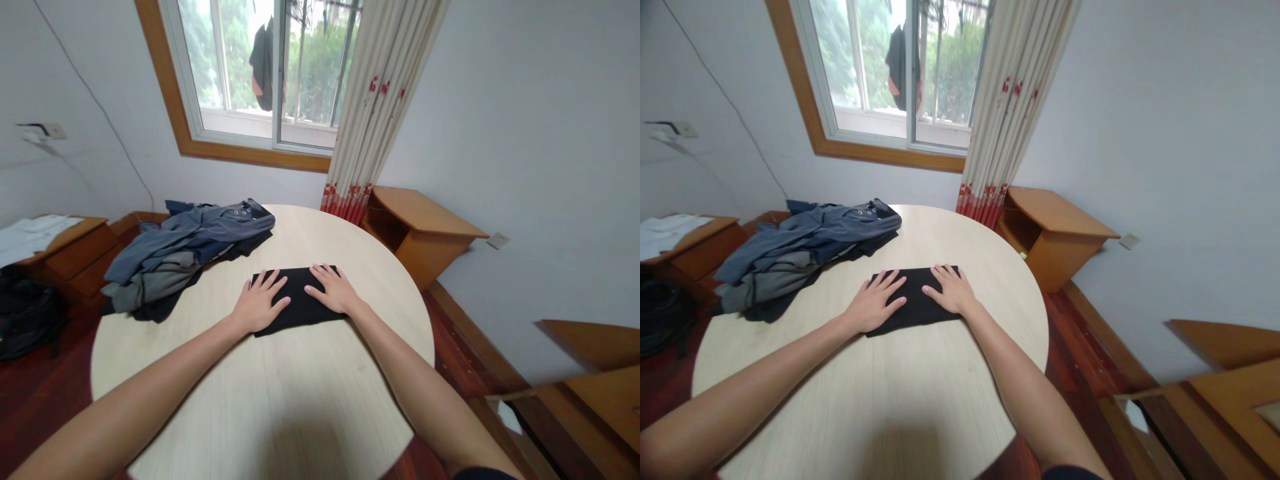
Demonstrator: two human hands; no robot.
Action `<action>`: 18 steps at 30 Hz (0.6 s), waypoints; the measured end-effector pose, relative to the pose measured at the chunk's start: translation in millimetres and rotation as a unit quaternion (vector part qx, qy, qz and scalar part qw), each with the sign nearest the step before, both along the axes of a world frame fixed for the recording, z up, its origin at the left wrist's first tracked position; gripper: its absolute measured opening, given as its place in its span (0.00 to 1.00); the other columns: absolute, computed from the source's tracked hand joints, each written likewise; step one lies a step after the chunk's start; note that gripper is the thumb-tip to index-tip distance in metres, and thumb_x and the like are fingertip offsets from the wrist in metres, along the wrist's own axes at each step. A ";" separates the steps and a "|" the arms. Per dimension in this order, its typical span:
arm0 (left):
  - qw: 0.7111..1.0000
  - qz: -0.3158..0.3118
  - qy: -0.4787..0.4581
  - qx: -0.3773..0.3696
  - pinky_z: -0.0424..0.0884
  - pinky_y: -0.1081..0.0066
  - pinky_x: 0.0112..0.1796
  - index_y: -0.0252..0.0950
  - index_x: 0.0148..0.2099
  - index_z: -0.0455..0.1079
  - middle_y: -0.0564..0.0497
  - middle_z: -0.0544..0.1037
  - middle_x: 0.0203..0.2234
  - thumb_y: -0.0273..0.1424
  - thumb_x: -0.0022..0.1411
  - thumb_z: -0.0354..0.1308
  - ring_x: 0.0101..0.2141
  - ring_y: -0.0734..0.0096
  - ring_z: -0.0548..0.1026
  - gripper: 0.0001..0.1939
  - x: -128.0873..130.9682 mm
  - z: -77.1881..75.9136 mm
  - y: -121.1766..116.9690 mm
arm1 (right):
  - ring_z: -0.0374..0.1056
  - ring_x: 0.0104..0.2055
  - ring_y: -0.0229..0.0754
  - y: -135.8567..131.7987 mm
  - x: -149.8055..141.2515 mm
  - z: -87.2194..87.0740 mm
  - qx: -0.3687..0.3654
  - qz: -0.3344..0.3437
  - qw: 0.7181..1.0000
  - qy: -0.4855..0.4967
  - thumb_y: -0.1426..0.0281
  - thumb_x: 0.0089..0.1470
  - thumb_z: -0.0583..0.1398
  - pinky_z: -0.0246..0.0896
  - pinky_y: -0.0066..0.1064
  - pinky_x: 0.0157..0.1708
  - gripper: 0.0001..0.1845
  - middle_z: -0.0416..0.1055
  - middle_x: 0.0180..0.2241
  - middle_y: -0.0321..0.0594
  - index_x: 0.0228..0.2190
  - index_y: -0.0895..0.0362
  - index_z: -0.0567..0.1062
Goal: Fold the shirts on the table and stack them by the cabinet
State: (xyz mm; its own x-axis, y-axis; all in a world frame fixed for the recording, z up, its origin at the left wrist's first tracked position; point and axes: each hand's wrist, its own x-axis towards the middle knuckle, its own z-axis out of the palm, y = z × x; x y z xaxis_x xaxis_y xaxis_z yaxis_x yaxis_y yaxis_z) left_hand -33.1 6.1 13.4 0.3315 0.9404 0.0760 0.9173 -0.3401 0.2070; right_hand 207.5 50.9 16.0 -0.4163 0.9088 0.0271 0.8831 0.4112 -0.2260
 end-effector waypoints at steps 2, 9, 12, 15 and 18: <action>1.000 -0.002 -0.005 -0.003 0.50 0.43 0.64 0.43 0.72 0.52 0.50 0.48 0.72 0.51 0.70 0.41 0.70 0.47 0.45 0.34 -3.3 -0.4 0.2 | 0.39 0.73 0.53 4.2 7.6 -2.5 -0.009 -0.016 1.000 0.010 0.42 0.63 0.46 0.32 0.55 0.69 0.42 0.45 0.71 0.42 0.68 0.52 0.54; 0.999 -0.005 -0.039 -0.004 0.49 0.43 0.64 0.40 0.72 0.54 0.43 0.46 0.71 0.52 0.70 0.42 0.70 0.48 0.46 0.35 -12.5 -7.3 10.6 | 0.48 0.70 0.55 0.1 26.7 1.6 0.055 -0.101 0.992 0.056 0.52 0.66 0.51 0.36 0.58 0.67 0.32 0.57 0.67 0.50 0.64 0.54 0.64; 0.998 -0.033 -0.054 -0.009 0.47 0.45 0.65 0.38 0.72 0.54 0.43 0.46 0.72 0.52 0.70 0.41 0.70 0.51 0.45 0.36 -15.4 -9.6 23.0 | 0.49 0.70 0.53 -17.0 10.7 13.5 0.118 0.009 0.990 0.081 0.54 0.63 0.56 0.34 0.56 0.68 0.31 0.58 0.67 0.48 0.63 0.52 0.66; 0.997 -0.027 -0.070 0.000 0.45 0.45 0.65 0.38 0.72 0.53 0.43 0.45 0.72 0.49 0.71 0.39 0.70 0.53 0.44 0.34 -18.6 -10.4 34.7 | 0.49 0.70 0.54 -31.5 -10.1 17.1 0.052 0.185 0.978 0.081 0.48 0.57 0.61 0.37 0.54 0.67 0.39 0.54 0.68 0.45 0.64 0.48 0.64; 0.995 0.022 -0.098 0.030 0.46 0.45 0.65 0.39 0.72 0.53 0.44 0.46 0.72 0.45 0.73 0.37 0.70 0.55 0.45 0.31 -24.1 -10.4 39.7 | 0.47 0.71 0.56 -29.8 -16.2 10.5 0.015 0.207 0.976 0.058 0.45 0.53 0.63 0.35 0.56 0.68 0.43 0.53 0.69 0.45 0.65 0.47 0.63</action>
State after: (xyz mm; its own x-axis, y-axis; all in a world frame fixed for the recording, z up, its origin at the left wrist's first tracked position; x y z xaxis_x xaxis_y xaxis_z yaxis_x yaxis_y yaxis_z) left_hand -57.2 45.7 2.9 0.2637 0.9455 0.1911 0.8756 -0.3177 0.3639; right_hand 191.3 21.1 26.5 -0.7409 0.6607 0.1208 0.6083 0.7363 -0.2966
